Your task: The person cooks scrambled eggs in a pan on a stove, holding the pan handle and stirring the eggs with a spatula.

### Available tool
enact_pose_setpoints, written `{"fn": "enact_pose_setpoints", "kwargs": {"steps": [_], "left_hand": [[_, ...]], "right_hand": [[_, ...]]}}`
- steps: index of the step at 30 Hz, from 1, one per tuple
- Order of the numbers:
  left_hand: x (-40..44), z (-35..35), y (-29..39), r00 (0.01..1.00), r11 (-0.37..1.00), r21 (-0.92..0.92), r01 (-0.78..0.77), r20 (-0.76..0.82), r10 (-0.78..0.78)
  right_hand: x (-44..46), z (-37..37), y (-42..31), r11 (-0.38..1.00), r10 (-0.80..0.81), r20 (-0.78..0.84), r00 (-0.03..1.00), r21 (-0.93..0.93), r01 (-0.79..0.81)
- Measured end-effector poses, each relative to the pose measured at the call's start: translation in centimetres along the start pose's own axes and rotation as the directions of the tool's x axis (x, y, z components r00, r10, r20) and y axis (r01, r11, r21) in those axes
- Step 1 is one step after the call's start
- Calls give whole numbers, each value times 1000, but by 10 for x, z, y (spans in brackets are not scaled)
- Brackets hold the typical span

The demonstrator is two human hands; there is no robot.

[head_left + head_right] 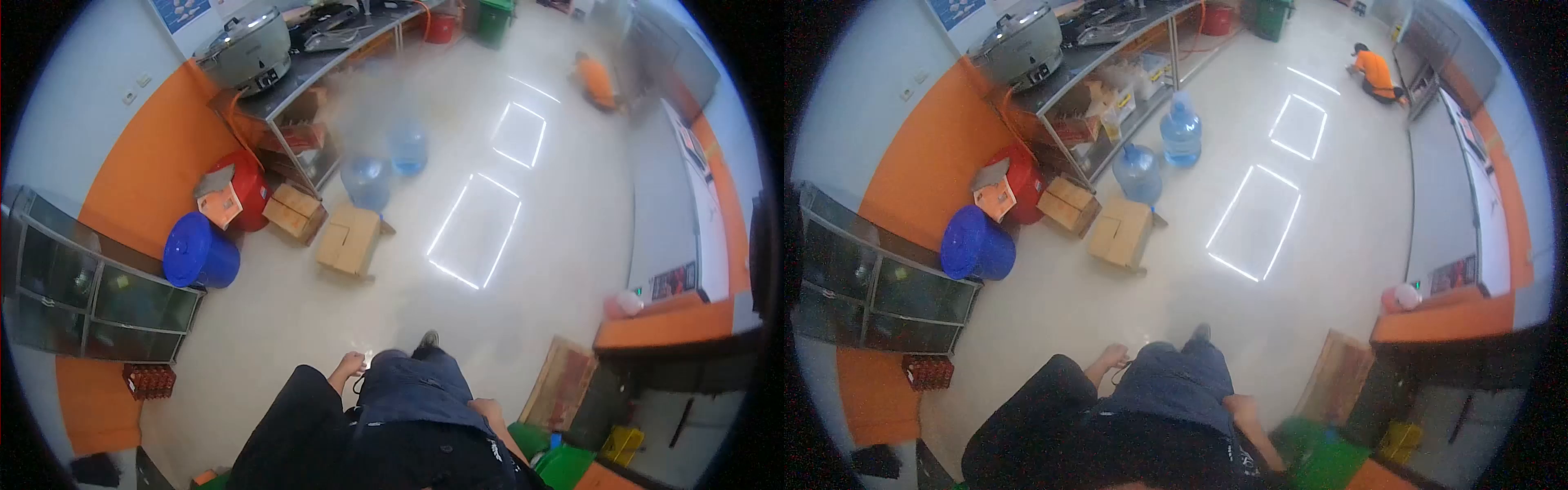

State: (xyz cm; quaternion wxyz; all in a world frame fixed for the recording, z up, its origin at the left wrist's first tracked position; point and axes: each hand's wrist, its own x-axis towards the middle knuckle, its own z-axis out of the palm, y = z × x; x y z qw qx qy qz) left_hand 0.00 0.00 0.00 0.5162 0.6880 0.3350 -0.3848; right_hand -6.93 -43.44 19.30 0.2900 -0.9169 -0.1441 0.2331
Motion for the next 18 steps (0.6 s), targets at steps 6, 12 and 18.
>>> {"fn": "enact_pose_setpoints", "kwargs": {"steps": [6,12,18], "left_hand": [[78,13,143,982,955,-295,13,-177,-68],[182,30,176,892,891,-65,450,-21,-452],[288,-47,396,995,971,237,34,-100,-10]], "right_hand": [[156,-156,71,988,46,167,985,-151,-21],[332,-248,133,1000,-3,146,989,26,-1],[515,-386,132,913,310,317,896,-362,-188]]}}
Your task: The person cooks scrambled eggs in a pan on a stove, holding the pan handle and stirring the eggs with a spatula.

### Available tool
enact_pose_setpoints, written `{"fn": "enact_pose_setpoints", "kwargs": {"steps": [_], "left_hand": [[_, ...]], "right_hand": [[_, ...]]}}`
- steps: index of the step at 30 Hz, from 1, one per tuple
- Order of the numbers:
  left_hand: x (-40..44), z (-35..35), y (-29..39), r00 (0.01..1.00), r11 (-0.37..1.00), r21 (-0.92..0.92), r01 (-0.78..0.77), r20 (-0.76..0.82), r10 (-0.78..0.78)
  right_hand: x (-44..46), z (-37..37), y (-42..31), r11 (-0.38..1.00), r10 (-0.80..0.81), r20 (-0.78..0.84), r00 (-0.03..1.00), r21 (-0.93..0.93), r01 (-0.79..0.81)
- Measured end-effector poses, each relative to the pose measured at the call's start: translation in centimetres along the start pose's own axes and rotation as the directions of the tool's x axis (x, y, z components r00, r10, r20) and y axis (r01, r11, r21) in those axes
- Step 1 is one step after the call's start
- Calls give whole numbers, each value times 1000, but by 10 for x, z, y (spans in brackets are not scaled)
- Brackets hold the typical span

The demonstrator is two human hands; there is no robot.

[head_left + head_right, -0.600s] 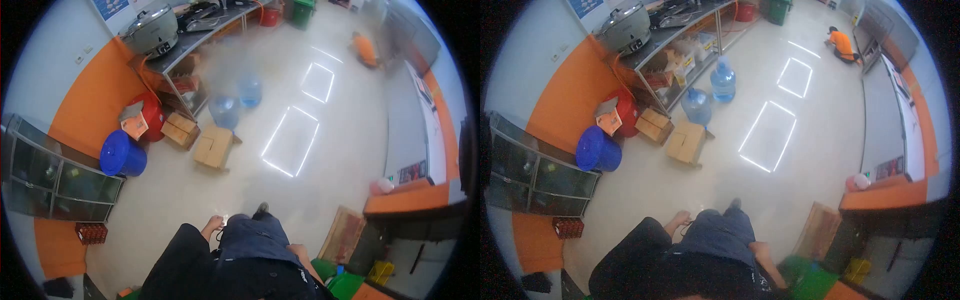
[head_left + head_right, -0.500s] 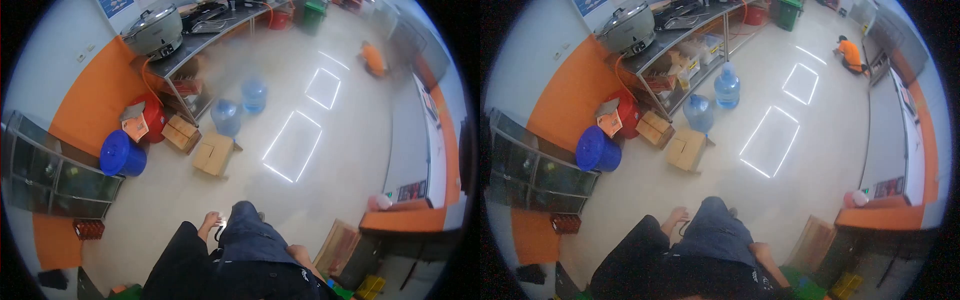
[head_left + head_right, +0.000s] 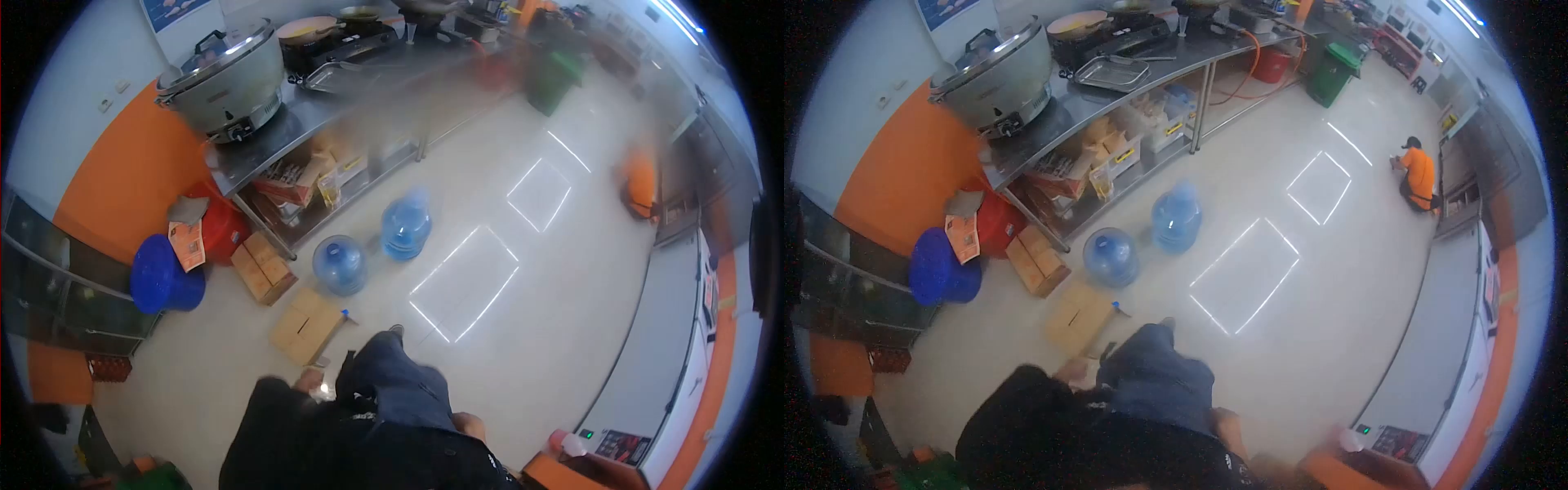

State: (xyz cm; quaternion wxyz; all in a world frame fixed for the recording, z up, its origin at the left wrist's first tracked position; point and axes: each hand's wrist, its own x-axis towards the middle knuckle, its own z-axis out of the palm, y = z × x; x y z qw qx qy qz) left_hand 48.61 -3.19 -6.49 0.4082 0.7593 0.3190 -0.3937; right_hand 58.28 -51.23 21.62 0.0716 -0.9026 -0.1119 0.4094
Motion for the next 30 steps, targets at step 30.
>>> {"fn": "enact_pose_setpoints", "kwargs": {"steps": [30], "left_hand": [[251,-112,603,984,126,-990,70,47,-173]], "right_hand": [[728,-874,-52,690,-667,-367,649,26,724]]}}
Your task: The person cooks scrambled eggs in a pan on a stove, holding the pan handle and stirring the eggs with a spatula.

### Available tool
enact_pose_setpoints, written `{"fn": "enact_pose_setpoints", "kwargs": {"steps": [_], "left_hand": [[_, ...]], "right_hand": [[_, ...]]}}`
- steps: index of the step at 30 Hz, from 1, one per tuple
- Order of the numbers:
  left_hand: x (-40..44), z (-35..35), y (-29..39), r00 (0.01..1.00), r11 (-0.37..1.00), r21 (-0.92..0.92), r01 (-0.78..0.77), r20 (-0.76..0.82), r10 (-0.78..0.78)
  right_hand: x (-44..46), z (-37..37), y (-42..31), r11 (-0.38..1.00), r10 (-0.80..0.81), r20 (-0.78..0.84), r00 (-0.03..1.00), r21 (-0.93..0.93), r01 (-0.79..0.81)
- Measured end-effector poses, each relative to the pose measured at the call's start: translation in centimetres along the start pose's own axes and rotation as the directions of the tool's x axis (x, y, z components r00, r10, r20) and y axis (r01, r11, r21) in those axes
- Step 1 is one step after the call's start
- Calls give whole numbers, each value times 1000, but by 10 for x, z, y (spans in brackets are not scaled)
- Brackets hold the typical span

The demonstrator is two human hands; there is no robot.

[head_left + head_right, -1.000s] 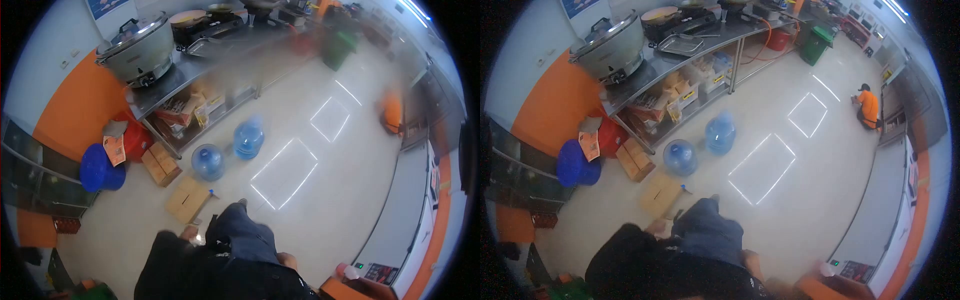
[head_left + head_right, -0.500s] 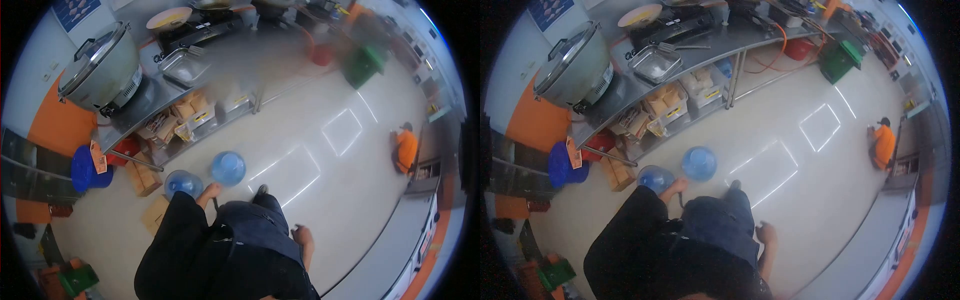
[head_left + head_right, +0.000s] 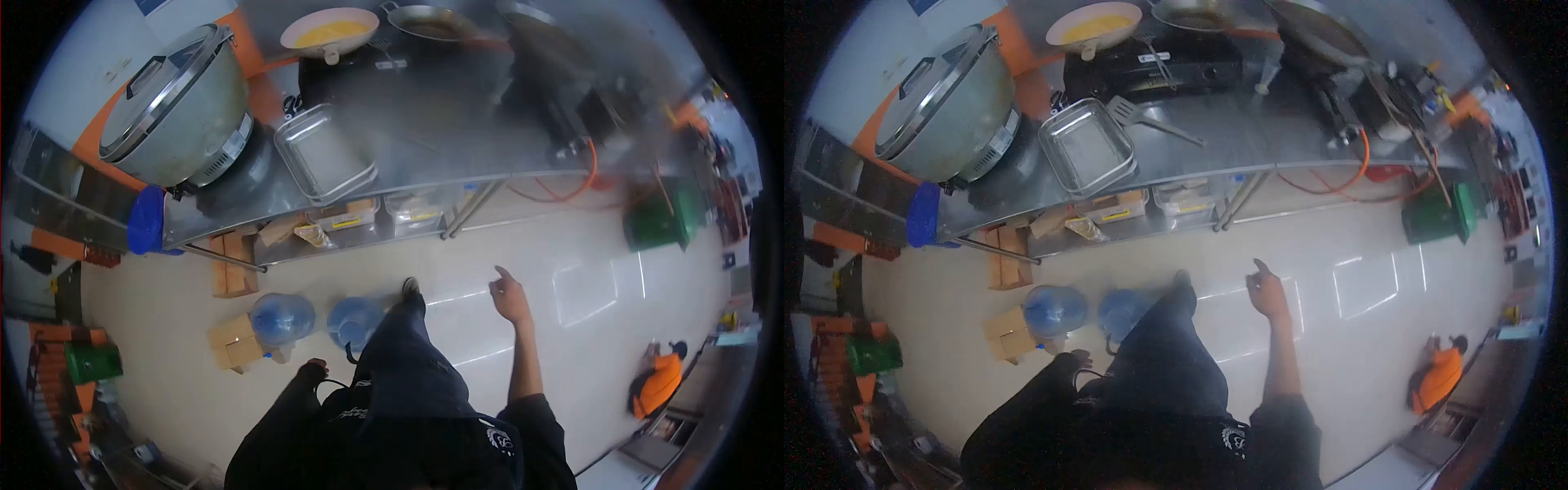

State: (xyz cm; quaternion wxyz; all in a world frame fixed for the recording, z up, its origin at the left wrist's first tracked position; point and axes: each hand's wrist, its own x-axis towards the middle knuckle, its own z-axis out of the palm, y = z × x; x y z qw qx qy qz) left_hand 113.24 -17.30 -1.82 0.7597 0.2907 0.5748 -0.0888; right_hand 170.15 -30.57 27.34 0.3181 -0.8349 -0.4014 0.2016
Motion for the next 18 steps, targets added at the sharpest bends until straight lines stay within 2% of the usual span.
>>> {"fn": "enact_pose_setpoints", "kwargs": {"steps": [2,3,5,7,8,10,11,12,15,18], "left_hand": [[16,14,8,996,989,-146,-36,78,48],[13,33,29,995,992,-79,-94,34,97],[9,70,79,963,965,99,-243,-91,252],[-12,104,142,922,935,25,-353,-164,352],[-12,106,166,918,917,-100,-386,-142,371],[-6,114,203,854,888,-59,-456,-311,418],[-4,117,217,811,874,-34,-484,-393,434],[4,114,223,742,829,21,-559,-435,510],[-27,153,272,504,698,60,-713,-649,570],[-65,199,335,342,563,-18,-826,-811,475]], "right_hand": [[59,17,-7,992,-52,1,999,113,51],[99,20,-20,981,-93,-13,996,170,94],[159,26,-48,976,-176,-81,981,114,184],[213,41,-54,966,-239,-92,967,76,247],[252,47,-60,952,-294,-116,949,50,302],[309,69,-61,924,-379,-97,920,-100,370],[334,80,-62,899,-419,-82,904,-173,401],[354,85,-72,911,-359,5,933,-214,351],[403,116,-68,756,-426,175,888,-470,456],[435,114,-72,854,-331,242,912,-334,398]]}}
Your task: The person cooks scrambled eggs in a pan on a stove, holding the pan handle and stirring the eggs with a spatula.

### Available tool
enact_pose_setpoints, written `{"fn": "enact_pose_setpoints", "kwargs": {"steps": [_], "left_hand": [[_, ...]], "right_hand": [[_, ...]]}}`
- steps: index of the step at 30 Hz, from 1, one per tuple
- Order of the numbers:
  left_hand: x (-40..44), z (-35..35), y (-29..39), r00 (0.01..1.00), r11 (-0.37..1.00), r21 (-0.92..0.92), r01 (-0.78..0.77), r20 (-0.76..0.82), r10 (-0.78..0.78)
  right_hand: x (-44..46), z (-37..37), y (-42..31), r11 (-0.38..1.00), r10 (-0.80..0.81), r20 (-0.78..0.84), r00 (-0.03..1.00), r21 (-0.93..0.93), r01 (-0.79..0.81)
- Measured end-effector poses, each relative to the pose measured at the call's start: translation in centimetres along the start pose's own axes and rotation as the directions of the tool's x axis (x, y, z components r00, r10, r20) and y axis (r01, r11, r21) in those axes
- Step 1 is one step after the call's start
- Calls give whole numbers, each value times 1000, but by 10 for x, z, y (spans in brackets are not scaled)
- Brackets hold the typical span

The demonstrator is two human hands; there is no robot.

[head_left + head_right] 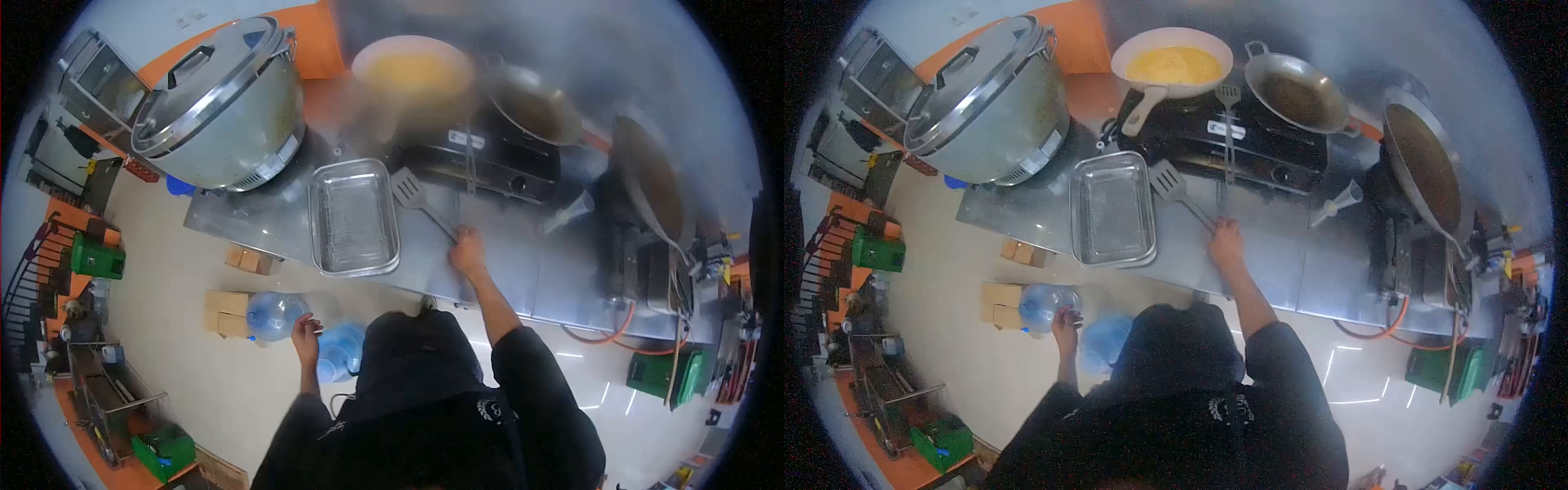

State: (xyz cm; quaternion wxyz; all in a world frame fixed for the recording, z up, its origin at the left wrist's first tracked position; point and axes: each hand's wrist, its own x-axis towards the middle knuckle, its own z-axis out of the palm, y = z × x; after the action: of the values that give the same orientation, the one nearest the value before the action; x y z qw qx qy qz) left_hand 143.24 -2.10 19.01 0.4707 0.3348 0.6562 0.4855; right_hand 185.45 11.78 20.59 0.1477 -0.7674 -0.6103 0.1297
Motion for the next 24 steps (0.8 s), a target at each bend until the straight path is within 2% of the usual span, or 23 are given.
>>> {"fn": "enact_pose_setpoints", "kwargs": {"steps": [2,5,7,9,10,11,12,13,15,17,19,20,21,23,24], "left_hand": [[-4,32,38,993,993,-98,-61,-107,51],[9,74,93,973,963,-137,-230,-56,224],[32,107,132,956,940,-185,-285,9,292],[63,139,171,943,939,-195,-282,126,309],[79,157,191,929,943,-190,-275,198,311],[97,175,207,917,957,-176,-231,288,275],[116,192,221,895,969,-159,-188,378,236],[134,211,235,866,972,-233,-30,480,142],[164,244,259,743,920,-306,245,669,24],[185,265,279,615,868,-283,407,788,-32],[199,279,298,510,839,-214,500,856,-86],[194,285,308,552,861,-196,468,826,-112],[196,291,304,531,867,-178,465,840,-112],[204,302,293,493,878,-148,456,863,-111],[201,302,297,491,855,-164,493,863,-117]], "right_hand": [[3,-20,6,992,-26,-17,1000,122,28],[-19,-69,2,976,-10,-56,998,216,22],[-36,-89,22,965,-46,14,999,258,41],[-59,-115,21,886,150,134,980,421,-193],[-71,-118,33,853,141,91,986,494,-167],[-74,-123,41,816,138,43,990,562,-138],[-69,-142,32,849,138,-30,990,519,-102],[-64,-173,15,879,136,-104,985,471,-71],[-41,-227,-25,796,302,-47,952,562,-225],[-2,-262,-43,898,42,-153,987,438,30],[45,-289,-68,945,-168,-212,963,242,218],[70,-302,-81,953,-142,-100,985,256,163],[92,-312,-93,958,-114,14,993,265,107],[133,-321,-116,971,-234,31,972,-45,235],[150,-324,-130,934,-292,53,955,-198,296]]}}
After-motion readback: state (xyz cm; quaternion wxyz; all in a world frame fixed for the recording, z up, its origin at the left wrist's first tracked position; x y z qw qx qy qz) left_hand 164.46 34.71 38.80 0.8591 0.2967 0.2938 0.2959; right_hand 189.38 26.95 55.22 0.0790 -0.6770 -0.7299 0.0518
